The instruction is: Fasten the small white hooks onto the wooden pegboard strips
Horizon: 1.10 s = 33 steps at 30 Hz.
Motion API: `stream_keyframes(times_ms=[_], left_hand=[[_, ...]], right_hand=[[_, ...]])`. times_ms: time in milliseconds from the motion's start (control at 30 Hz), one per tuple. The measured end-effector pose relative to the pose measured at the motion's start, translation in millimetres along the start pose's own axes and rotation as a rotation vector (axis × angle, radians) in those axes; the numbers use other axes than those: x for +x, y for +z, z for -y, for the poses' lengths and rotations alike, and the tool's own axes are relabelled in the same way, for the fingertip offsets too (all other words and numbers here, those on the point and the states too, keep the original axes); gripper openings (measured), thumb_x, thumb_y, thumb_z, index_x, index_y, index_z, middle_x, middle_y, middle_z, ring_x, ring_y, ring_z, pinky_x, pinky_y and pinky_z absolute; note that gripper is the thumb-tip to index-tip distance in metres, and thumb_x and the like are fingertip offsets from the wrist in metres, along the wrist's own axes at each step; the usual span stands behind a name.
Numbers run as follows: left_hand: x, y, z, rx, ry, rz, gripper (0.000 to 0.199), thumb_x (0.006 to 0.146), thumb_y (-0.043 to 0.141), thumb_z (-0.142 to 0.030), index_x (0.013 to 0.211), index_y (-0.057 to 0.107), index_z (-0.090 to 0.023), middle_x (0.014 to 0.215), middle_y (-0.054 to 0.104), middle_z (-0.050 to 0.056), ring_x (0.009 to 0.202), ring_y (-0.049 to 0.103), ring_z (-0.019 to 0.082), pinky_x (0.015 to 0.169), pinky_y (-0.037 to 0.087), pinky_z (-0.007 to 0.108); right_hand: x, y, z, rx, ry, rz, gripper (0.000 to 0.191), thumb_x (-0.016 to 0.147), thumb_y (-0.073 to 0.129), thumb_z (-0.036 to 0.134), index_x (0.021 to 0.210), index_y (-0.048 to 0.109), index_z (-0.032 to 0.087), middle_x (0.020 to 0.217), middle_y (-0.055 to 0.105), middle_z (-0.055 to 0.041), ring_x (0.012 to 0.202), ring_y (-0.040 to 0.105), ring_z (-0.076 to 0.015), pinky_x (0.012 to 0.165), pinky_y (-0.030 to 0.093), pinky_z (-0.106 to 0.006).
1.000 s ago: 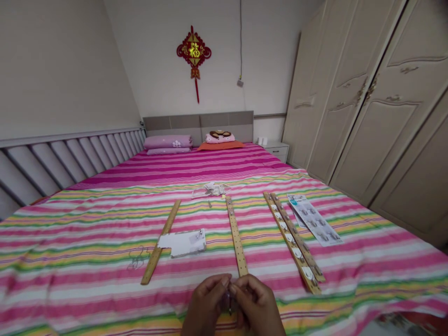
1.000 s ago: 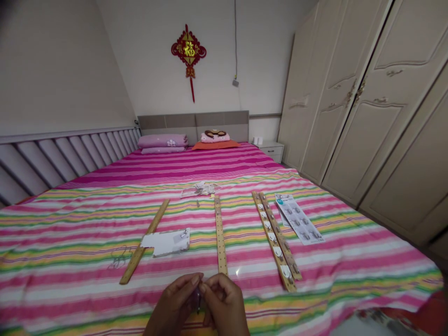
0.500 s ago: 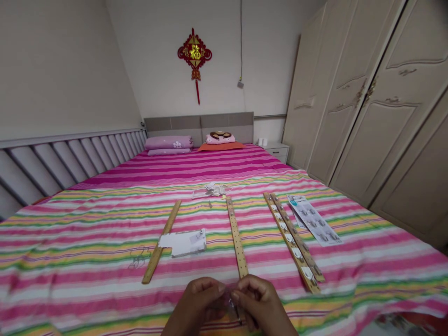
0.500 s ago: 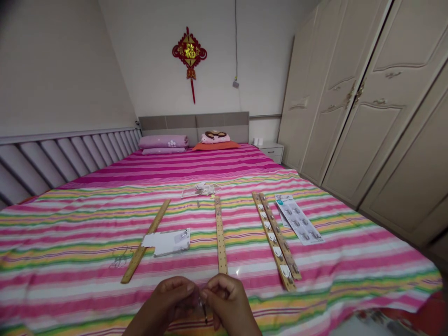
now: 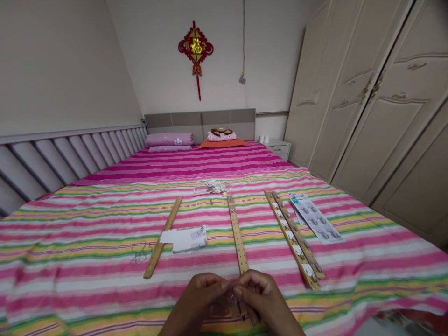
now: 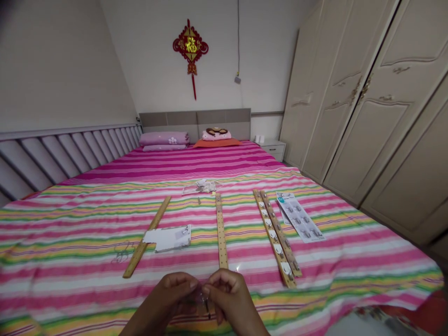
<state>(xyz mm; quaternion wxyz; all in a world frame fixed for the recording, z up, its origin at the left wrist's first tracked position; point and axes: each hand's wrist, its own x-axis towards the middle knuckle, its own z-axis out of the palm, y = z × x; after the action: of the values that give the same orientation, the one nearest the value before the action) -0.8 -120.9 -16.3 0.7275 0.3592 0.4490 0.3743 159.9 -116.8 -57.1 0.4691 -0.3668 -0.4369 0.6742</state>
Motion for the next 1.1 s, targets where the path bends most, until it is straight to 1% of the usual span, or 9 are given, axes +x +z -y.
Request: stream_keyframes(times_ms=[133,300,500,667,833,1000,1100], left_hand=[[-0.8,0.5,-0.4,0.001,-0.023,-0.015,0.028,0.062,0.075,-0.038,0.067,0.068,-0.011,0.065,0.066,0.006,0.064,0.06,0.017,0.062,0.048,0.03],[0.0,-1.7,2.0,-0.037,-0.04,-0.015,0.028,0.061,0.076,-0.036,0.067,0.068,-0.011,0.067,0.067,0.007,0.069,0.062,0.018,0.063,0.048,0.03],[0.8,-3.7,4.4,-0.054,-0.038,-0.015,0.029,0.06,0.076,-0.037,0.067,0.066,-0.011,0.069,0.068,0.009,0.07,0.063,0.021,0.062,0.049,0.031],[-0.1,-4.3,4.3,-0.054,-0.04,-0.025,0.028,0.059,0.076,-0.036,0.067,0.066,-0.012,0.067,0.068,0.008,0.069,0.063,0.02,0.062,0.048,0.03],[2.2,-6.1,5.9,-0.027,-0.038,-0.019,0.03,0.059,0.076,-0.039,0.068,0.066,-0.011,0.067,0.067,0.007,0.067,0.062,0.02,0.063,0.049,0.032],[2.4,-7.5,6.6,-0.045,-0.047,-0.009,0.029,0.059,0.076,-0.036,0.068,0.066,-0.011,0.066,0.068,0.008,0.068,0.063,0.019,0.062,0.049,0.031],[1.6,-8.0,6.8,-0.036,-0.044,-0.011,0.027,0.059,0.076,-0.035,0.069,0.066,-0.011,0.068,0.069,0.009,0.069,0.064,0.021,0.065,0.05,0.034]], right_hand=[[0.3,-0.1,0.8,0.001,-0.001,0.003,0.032,0.062,0.075,0.039,0.061,0.056,0.014,0.036,0.053,0.0072,0.023,0.035,-0.001,0.025,0.021,-0.012],[0.9,-1.1,0.8,-0.002,0.006,0.002,0.033,0.061,0.075,0.04,0.06,0.055,0.014,0.033,0.047,0.0096,0.022,0.035,-0.0015,0.025,0.02,-0.012],[0.6,-0.4,-0.8,-0.01,0.017,-0.011,0.033,0.062,0.075,0.04,0.061,0.055,0.014,0.035,0.05,0.008,0.023,0.035,-0.0015,0.025,0.02,-0.012],[1.0,-1.6,-2.8,-0.006,0.015,0.002,0.033,0.061,0.075,0.04,0.061,0.055,0.014,0.035,0.049,0.0089,0.023,0.033,-0.0009,0.025,0.018,-0.012],[0.3,-1.8,-2.5,-0.013,0.016,0.019,0.032,0.064,0.074,0.04,0.063,0.057,0.014,0.036,0.05,0.0081,0.023,0.034,-0.0012,0.026,0.019,-0.013],[-1.1,-0.7,0.5,-0.023,0.016,0.003,0.032,0.063,0.074,0.04,0.062,0.056,0.014,0.035,0.048,0.0088,0.024,0.035,-0.0018,0.026,0.019,-0.013],[-1.3,-0.6,0.9,-0.034,0.015,0.005,0.032,0.064,0.073,0.041,0.063,0.056,0.013,0.035,0.049,0.0086,0.024,0.034,-0.0011,0.026,0.019,-0.012]])
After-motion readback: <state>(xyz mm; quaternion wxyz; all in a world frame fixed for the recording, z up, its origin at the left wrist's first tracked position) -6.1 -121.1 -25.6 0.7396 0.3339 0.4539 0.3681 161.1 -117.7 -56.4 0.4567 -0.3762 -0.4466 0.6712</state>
